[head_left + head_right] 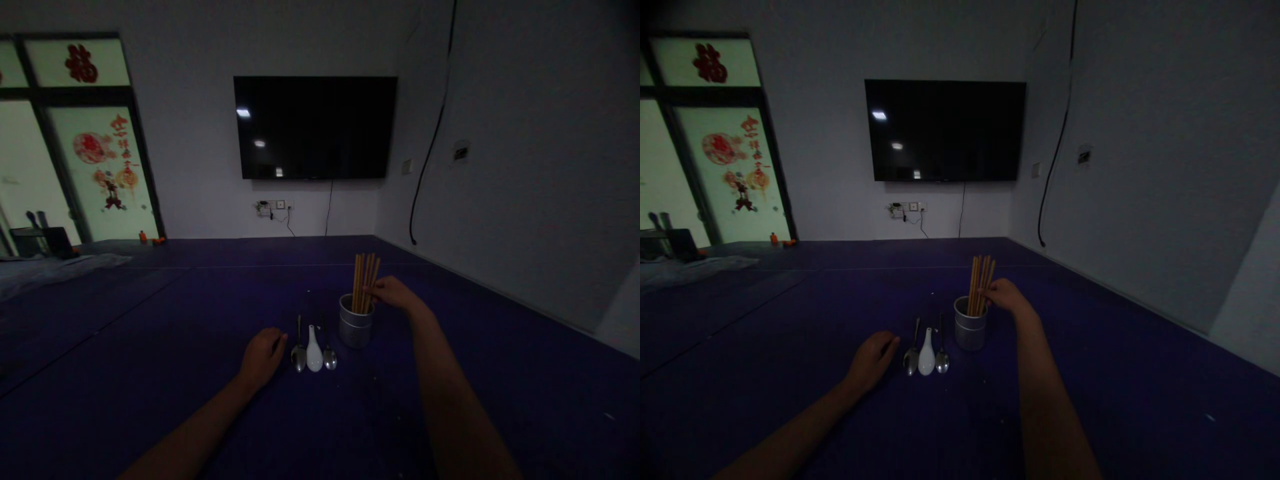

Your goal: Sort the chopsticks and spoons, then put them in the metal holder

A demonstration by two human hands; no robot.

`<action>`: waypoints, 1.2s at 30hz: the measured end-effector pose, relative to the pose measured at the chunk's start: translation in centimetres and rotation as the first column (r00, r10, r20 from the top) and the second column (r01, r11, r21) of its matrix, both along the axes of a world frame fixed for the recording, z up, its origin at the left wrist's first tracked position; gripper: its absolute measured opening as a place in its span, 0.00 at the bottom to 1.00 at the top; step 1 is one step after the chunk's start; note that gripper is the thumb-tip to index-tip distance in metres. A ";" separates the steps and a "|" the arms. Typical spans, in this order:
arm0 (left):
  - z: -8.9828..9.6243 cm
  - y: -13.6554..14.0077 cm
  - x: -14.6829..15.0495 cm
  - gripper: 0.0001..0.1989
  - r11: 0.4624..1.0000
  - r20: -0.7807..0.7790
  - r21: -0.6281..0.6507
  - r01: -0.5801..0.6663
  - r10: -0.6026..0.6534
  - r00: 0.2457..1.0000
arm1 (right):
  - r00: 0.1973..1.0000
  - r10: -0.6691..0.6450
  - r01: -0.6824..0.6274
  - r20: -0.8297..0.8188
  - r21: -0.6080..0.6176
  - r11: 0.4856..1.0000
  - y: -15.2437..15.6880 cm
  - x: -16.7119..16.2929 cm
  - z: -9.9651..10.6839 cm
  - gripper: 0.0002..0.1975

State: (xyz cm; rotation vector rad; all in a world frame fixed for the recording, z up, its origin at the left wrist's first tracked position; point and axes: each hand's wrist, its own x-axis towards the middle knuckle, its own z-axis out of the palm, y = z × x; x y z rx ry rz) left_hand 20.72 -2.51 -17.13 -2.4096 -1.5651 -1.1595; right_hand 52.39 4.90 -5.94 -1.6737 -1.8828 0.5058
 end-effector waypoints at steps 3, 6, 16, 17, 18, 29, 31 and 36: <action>0.0 0.0 0.0 0.20 1.000 0.000 0.007 0.006 -0.006 1.000 | 1.000 0.013 -0.013 -0.002 0.022 1.000 0.1 0.0 -0.1 0.20; 0.0 0.0 0.0 0.20 1.000 0.001 0.014 0.006 -0.006 1.000 | 1.000 0.008 -0.007 -0.016 0.020 1.000 0.1 -0.1 -0.1 0.19; -0.2 0.3 -0.1 0.19 1.000 -0.017 -0.010 0.007 -0.007 1.000 | 1.000 -0.007 0.007 -0.025 -0.003 1.000 0.4 -0.2 -0.7 0.18; -0.2 0.3 -0.1 0.19 1.000 -0.018 -0.015 0.009 -0.009 1.000 | 1.000 -0.003 0.003 -0.023 -0.002 1.000 0.3 -0.2 -0.7 0.18; -0.2 0.2 -0.1 0.19 1.000 -0.021 -0.022 0.011 -0.011 1.000 | 1.000 0.001 -0.001 -0.021 -0.003 1.000 0.2 -0.3 -0.6 0.18; -0.2 -0.1 0.0 0.20 0.999 -0.041 -0.048 -0.007 0.005 0.999 | 0.997 -0.031 0.027 0.070 0.066 0.997 -0.6 -0.3 1.0 0.24; -0.3 0.0 0.0 0.20 0.999 -0.043 -0.042 -0.005 0.003 0.999 | 0.993 -0.063 0.053 0.104 0.095 0.994 -0.8 -0.2 1.3 0.24; -0.5 0.2 -0.1 0.19 0.999 -0.033 -0.033 0.006 -0.007 0.999 | 0.978 -0.109 0.082 0.178 0.155 0.984 -1.0 -0.1 1.8 0.22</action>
